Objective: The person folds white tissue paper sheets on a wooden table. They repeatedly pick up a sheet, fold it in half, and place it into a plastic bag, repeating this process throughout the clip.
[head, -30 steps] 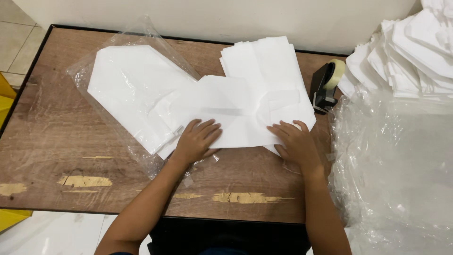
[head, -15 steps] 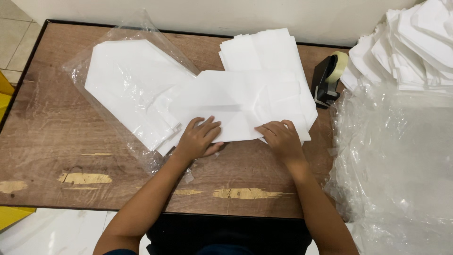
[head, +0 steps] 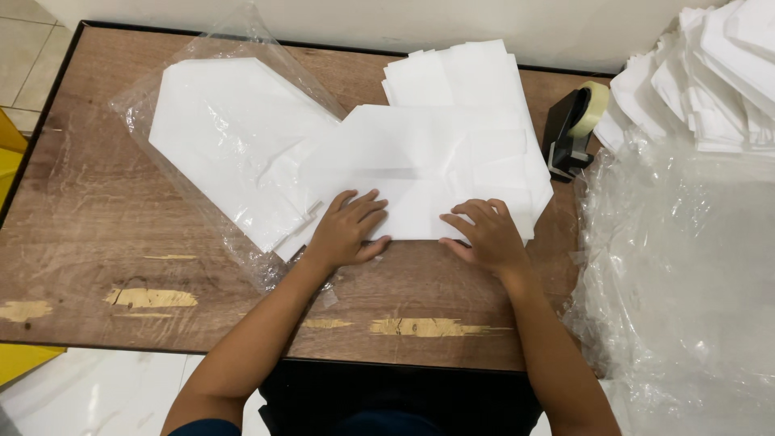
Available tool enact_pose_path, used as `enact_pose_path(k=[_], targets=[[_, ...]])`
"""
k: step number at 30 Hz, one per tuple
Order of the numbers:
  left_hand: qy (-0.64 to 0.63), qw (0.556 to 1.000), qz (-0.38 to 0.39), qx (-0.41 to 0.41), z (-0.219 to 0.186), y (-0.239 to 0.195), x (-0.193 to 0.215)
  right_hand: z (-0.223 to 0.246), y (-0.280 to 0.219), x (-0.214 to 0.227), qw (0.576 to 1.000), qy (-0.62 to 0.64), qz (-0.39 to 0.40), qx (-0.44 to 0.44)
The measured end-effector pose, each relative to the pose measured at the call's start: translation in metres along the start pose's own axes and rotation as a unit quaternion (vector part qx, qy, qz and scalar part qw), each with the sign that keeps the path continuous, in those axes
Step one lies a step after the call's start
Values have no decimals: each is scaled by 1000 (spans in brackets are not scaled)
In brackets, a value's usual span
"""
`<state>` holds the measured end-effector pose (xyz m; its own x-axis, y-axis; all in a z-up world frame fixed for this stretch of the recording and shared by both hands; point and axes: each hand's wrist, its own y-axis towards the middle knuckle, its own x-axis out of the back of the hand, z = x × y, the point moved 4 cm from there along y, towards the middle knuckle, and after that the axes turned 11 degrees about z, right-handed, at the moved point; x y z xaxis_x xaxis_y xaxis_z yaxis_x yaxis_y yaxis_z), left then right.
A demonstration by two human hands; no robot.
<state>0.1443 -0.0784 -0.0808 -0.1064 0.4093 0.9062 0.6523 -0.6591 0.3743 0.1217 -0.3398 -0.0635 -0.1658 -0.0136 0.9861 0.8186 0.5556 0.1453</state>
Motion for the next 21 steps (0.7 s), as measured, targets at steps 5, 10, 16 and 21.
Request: enact_pose_path(k=[5,10,16,21], targets=[[7,1000,-3,-13,1,0,-2,-3,-3,-10,999,-12,-46,-17],[2,999,-35,-21,-3,-2,-1,-14,-7,-21,991,-35,-120,-54],[4,986,-165,-21,-1,-6,8,-1,-10,29,972,-86,-198,-88],[43,979,-198,-11,-7,-5,17,3,-11,39,980,-109,-165,-14]])
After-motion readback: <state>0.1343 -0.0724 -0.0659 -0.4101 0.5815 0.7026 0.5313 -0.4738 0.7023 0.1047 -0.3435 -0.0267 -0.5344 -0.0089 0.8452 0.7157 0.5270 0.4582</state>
